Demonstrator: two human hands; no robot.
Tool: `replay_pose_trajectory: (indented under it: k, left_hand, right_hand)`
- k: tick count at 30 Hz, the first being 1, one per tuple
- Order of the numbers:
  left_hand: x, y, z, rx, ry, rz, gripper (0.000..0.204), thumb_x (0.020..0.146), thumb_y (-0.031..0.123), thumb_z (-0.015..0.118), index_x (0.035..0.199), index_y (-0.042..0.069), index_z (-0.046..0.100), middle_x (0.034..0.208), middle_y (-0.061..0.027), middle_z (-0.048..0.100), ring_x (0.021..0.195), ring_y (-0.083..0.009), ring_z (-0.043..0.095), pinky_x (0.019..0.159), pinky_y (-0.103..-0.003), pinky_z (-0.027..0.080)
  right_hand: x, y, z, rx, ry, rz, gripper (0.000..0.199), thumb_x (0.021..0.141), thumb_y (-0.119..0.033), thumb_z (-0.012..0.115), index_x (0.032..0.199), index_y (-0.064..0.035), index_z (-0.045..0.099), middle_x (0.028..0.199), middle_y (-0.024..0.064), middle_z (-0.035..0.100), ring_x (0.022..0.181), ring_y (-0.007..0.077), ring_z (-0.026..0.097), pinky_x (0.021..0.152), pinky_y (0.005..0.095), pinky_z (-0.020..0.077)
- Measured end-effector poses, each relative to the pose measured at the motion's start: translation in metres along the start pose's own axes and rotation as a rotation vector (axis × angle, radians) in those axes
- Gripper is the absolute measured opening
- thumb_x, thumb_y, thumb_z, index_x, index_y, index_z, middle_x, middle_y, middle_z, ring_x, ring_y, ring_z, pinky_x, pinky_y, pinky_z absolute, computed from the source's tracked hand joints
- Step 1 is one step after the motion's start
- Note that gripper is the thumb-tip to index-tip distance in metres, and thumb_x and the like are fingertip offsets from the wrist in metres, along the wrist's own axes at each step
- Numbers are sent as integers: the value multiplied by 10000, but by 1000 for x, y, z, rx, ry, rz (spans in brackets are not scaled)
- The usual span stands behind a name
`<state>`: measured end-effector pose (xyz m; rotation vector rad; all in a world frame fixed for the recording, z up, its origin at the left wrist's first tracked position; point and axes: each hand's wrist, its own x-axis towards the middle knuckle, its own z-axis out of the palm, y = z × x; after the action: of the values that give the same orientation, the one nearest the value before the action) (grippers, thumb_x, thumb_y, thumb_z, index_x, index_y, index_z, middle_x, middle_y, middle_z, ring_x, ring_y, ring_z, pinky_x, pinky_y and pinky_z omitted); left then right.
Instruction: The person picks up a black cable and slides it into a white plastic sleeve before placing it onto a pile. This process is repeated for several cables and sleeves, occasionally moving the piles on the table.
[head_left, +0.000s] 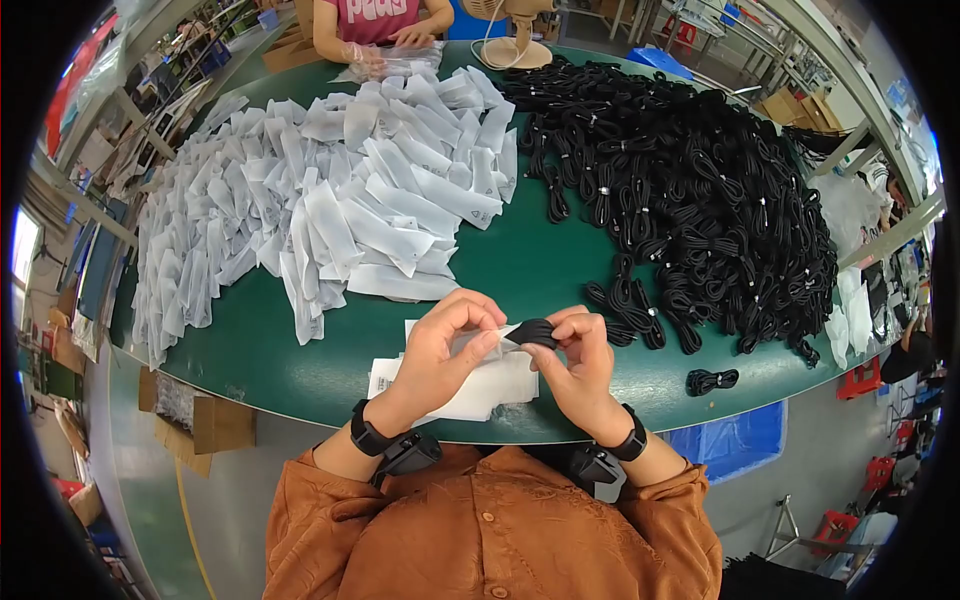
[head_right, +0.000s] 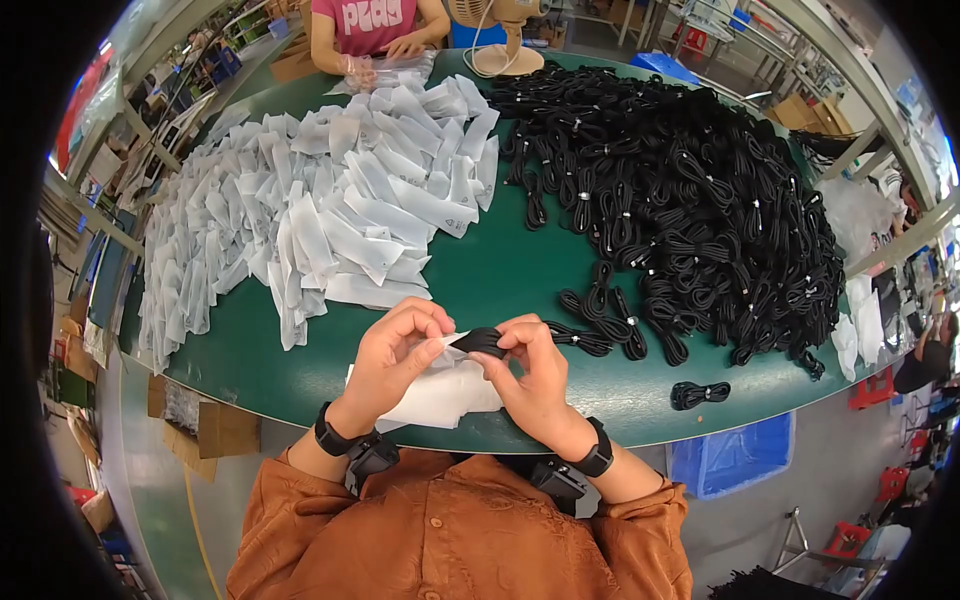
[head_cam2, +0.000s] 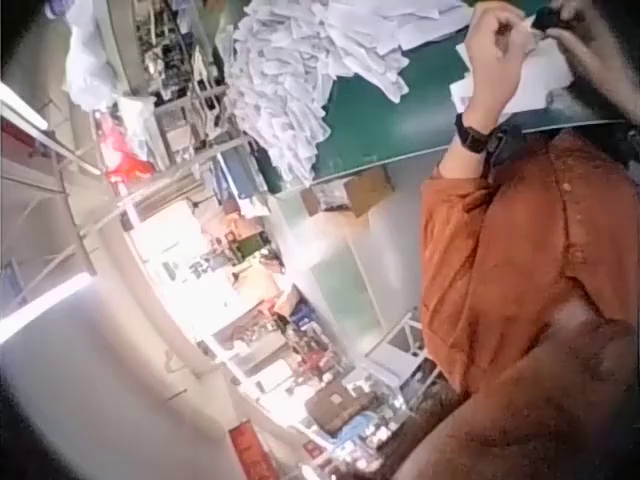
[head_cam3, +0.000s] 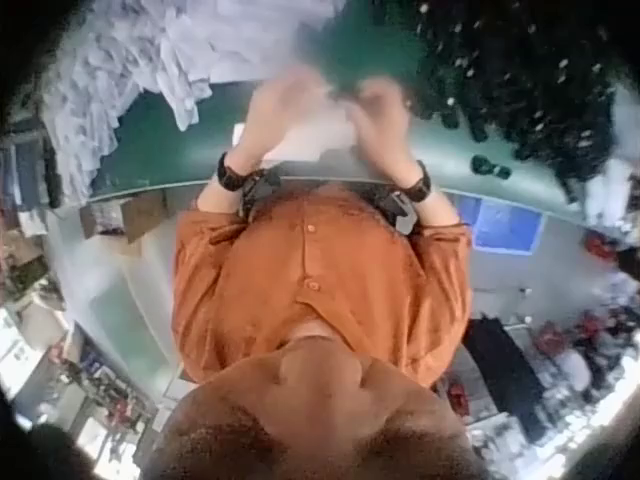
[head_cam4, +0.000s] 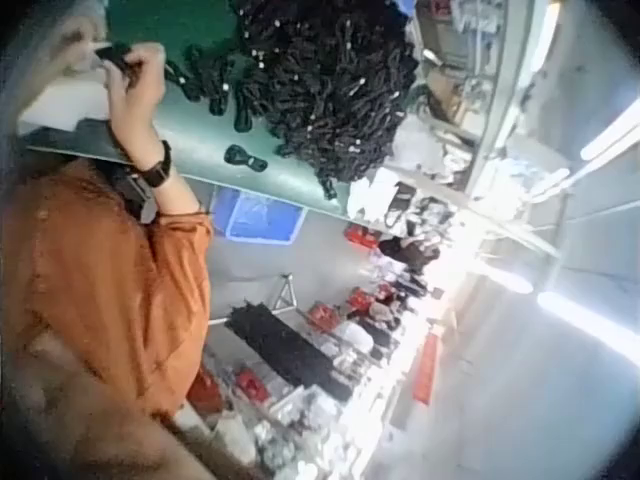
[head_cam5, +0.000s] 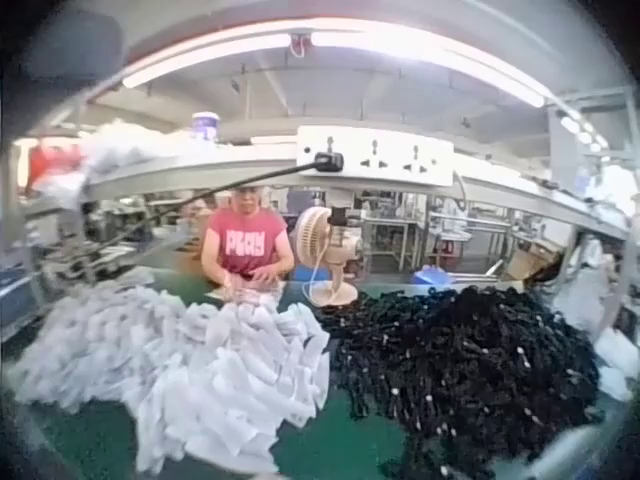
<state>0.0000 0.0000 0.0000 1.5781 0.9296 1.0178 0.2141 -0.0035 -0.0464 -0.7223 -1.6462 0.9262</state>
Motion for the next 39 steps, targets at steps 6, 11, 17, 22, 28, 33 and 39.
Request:
replay_pose_trajectory:
  k: [6, 11, 17, 22, 28, 33, 39]
  left_hand:
    - [12, 0, 5, -248, 70, 72, 76, 982, 90, 598, 971, 16, 596, 1116, -71, 589, 1051, -141, 551, 921, -306, 466]
    - [32, 2, -47, -8, 394, 145, 87, 990, 98, 584, 1026, 27, 620, 1125, -60, 624, 1036, -137, 567, 905, -294, 462]
    - [16, 19, -72, 603, 692, 341, 247, 879, 55, 704, 1111, 11, 629, 1111, -83, 640, 955, -161, 607, 863, -293, 479]
    - [-64, -18, -2, 417, 23, 11, 320, 763, 36, 782, 1059, 47, 662, 991, -89, 608, 880, -223, 603, 802, -332, 507]
    - [-82, -34, 27, 786, 21, 246, 173, 797, 46, 744, 932, 33, 636, 907, -96, 576, 786, -299, 597, 714, -382, 505]
    - [-71, -46, 42, 723, 123, 202, 142, 803, 34, 726, 890, 32, 614, 903, -100, 582, 803, -295, 598, 718, -389, 498]
    - [-58, -50, 34, 675, 126, 190, 122, 808, 1, 707, 880, 24, 611, 864, -111, 583, 768, -295, 601, 686, -371, 496]
  right_hand:
    - [21, -23, 9, -221, -60, -166, 382, 796, 106, 723, 1144, -2, 610, 1182, 172, 532, 849, 202, 624, 724, 297, 548]
    - [26, -35, -12, -363, 14, -85, 297, 808, 89, 716, 1079, -16, 659, 1129, 139, 564, 842, 170, 620, 696, 273, 526]
    - [8, -18, -96, -1092, -69, 12, 334, 771, 42, 717, 1096, -10, 659, 1060, 154, 577, 859, 316, 602, 731, 399, 505]
    - [-23, -8, -89, -1241, -176, 110, 297, 767, 18, 699, 1059, 7, 643, 1021, 170, 572, 888, 364, 572, 764, 452, 482]
    - [-37, -8, -62, -1040, -136, 62, 257, 802, -4, 680, 1051, 11, 619, 999, 179, 584, 872, 376, 585, 750, 454, 486]
    - [-51, -17, -39, -543, -185, 224, 320, 849, -12, 657, 1163, 13, 601, 932, 189, 594, 814, 378, 602, 714, 448, 487]
    - [-51, -31, -26, -574, -324, 129, 458, 861, -24, 679, 1306, -16, 571, 859, 151, 578, 733, 332, 591, 647, 410, 486]
